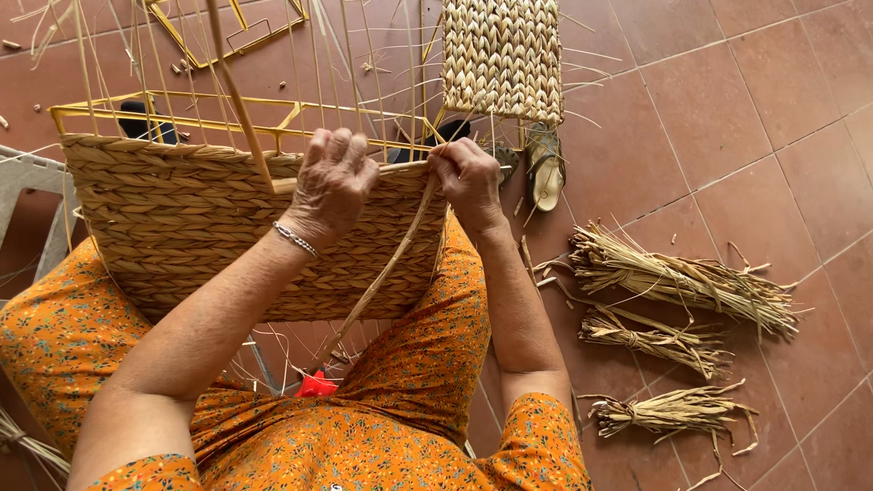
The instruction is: The person sits on the floor weaving a water hyacinth basket around a yellow metal frame, threading and pulling long woven strands over and around the frame edge and working the weave tight by hand, with bundles of weaving material and finished baskets beside them.
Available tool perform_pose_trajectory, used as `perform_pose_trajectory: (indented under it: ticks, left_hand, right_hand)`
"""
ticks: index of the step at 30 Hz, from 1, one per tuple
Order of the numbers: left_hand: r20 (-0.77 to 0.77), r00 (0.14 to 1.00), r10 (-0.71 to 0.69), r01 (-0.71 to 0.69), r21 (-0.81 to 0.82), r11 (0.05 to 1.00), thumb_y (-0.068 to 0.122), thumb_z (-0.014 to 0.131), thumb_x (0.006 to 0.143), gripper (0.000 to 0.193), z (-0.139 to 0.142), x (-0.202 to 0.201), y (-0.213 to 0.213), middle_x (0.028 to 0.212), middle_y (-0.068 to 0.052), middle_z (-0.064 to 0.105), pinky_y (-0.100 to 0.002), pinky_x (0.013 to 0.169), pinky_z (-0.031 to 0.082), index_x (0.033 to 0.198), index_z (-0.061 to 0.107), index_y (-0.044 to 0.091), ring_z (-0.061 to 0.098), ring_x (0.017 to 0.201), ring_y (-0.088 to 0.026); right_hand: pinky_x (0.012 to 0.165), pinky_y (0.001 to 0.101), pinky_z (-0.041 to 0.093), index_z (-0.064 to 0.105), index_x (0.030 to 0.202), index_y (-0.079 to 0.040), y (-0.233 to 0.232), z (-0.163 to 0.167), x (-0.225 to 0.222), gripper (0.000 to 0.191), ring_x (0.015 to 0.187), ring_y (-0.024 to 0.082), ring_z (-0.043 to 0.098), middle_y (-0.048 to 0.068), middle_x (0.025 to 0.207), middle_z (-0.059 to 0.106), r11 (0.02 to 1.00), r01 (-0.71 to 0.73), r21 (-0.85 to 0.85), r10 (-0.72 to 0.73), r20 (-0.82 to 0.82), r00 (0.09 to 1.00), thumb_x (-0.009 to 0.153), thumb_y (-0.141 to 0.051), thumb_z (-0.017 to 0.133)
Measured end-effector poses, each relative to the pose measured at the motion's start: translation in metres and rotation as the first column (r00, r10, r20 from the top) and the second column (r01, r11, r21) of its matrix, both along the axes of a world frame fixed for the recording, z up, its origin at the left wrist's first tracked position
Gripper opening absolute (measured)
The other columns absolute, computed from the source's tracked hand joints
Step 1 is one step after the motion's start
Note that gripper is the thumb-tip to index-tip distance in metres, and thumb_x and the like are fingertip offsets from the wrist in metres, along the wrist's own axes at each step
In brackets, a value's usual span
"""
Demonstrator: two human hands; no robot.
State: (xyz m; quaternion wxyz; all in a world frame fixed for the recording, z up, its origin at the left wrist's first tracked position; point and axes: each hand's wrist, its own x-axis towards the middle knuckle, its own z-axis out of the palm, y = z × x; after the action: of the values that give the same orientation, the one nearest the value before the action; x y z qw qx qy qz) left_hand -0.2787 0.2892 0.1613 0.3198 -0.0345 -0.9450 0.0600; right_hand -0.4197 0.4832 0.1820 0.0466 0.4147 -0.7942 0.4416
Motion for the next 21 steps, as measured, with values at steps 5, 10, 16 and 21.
perform_pose_trajectory:
  ticks: [5, 10, 16, 21]
  left_hand:
    - [0.387, 0.922, 0.026, -0.183, 0.375, 0.909, 0.011, 0.055, 0.11, 0.012, -0.014, 0.012, 0.011, 0.079, -0.009, 0.067, -0.033, 0.049, 0.056, 0.106, 0.064, 0.005, 0.068, 0.062, -0.019]
    - [0.372, 0.927, 0.052, -0.206, 0.386, 0.899, 0.02, 0.061, 0.108, 0.017, -0.019, 0.02, -0.002, 0.075, -0.006, 0.066, -0.035, 0.054, 0.058, 0.094, 0.063, 0.008, 0.068, 0.066, -0.019]
    - [0.219, 0.967, 0.13, -0.186, 0.255, 0.949, 0.026, 0.078, 0.097, 0.025, -0.013, 0.037, -0.015, 0.104, -0.009, 0.065, -0.04, 0.084, 0.054, 0.108, 0.063, 0.01, 0.063, 0.098, -0.023]
    - [-0.09, 0.996, 0.009, 0.011, 0.224, 0.975, 0.038, 0.089, 0.089, 0.061, 0.004, 0.05, 0.025, 0.132, -0.011, 0.052, -0.05, 0.107, 0.034, 0.131, 0.057, 0.009, 0.048, 0.126, -0.027]
  right_hand:
    - [0.066, 0.0315, 0.059, 0.075, 0.093, -0.007, -0.009, -0.02, -0.006, 0.004, 0.072, 0.018, 0.071, 0.007, 0.086, 0.073, 0.996, 0.092, 0.011, -0.091, -0.075, 0.993, 0.094, -0.01, 0.078]
    - [0.066, 0.0338, 0.057, 0.06, 0.128, -0.006, -0.013, -0.025, 0.004, 0.045, 0.072, 0.019, 0.066, 0.006, 0.089, 0.065, 0.984, 0.173, -0.041, -0.176, -0.091, 0.98, 0.088, -0.01, 0.08]
    - [0.07, 0.0338, 0.06, 0.058, 0.125, -0.01, -0.02, -0.024, 0.012, 0.041, 0.085, 0.024, 0.067, 0.011, 0.105, 0.059, 0.994, 0.082, -0.065, -0.102, -0.426, 0.899, 0.088, 0.001, 0.07]
    - [0.075, 0.0358, 0.062, 0.059, 0.108, -0.01, -0.022, -0.021, 0.007, 0.02, 0.088, 0.024, 0.07, 0.006, 0.103, 0.061, 0.997, -0.035, -0.067, 0.008, -0.366, 0.93, 0.095, 0.003, 0.066]
